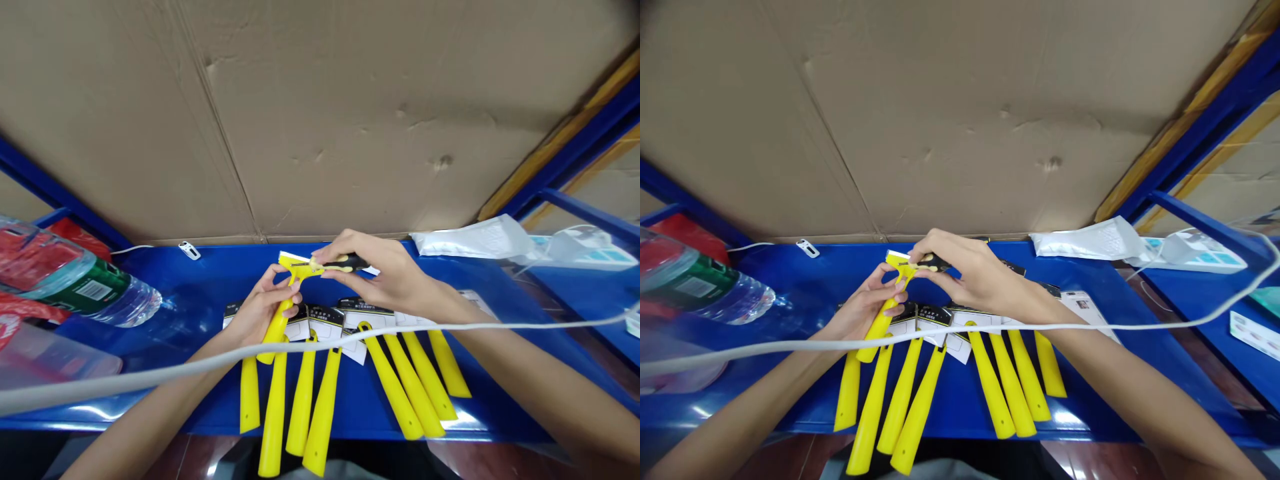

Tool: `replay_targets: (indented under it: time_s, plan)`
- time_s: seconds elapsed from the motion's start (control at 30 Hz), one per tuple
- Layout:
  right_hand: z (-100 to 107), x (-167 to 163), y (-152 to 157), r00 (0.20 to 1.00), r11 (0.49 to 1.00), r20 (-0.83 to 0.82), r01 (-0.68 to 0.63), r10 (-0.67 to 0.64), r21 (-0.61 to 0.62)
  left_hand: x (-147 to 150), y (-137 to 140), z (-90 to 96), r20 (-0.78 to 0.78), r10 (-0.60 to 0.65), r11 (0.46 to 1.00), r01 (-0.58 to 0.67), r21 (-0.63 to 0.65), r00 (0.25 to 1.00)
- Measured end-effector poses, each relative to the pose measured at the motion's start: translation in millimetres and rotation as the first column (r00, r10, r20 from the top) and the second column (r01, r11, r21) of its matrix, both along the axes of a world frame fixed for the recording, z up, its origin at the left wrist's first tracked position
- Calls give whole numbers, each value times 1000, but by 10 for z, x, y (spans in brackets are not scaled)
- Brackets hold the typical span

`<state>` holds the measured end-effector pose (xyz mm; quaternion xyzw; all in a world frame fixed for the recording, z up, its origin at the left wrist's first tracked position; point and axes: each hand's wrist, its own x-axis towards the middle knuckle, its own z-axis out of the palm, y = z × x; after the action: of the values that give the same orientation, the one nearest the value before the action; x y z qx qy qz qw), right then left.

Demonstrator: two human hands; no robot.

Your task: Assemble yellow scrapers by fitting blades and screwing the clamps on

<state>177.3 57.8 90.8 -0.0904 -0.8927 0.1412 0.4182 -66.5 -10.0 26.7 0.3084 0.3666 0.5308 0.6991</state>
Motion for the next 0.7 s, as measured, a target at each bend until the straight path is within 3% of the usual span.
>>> replay_targets:
  time_s: [0.13, 0.27, 0.4, 0.57, 0.7]
  plan:
    - [-9, -3, -3, 996, 995, -40, 78, -75, 64, -7, 6, 11, -25, 18, 1000, -18, -18, 1000]
    - [0, 2, -7, 1000, 1000, 13, -11, 12, -12, -5, 6, 20, -26, 3, 1000, -3, -3, 1000]
    - [-12, -10, -1, 992, 985, -92, 103, -91, 135, -2, 3, 34, -28, 11, 1000, -10, 4, 1000]
    - [-13, -15, -12, 1000, 1000, 20, 23, -23, 4, -14, -1, 15, -48, 17, 1000, -17, 6, 999]
    - [-33, -20, -6, 988, 981, -78, 144, -134, 132, -27, -9, -23, -87, -21, 999, 23, 27, 996]
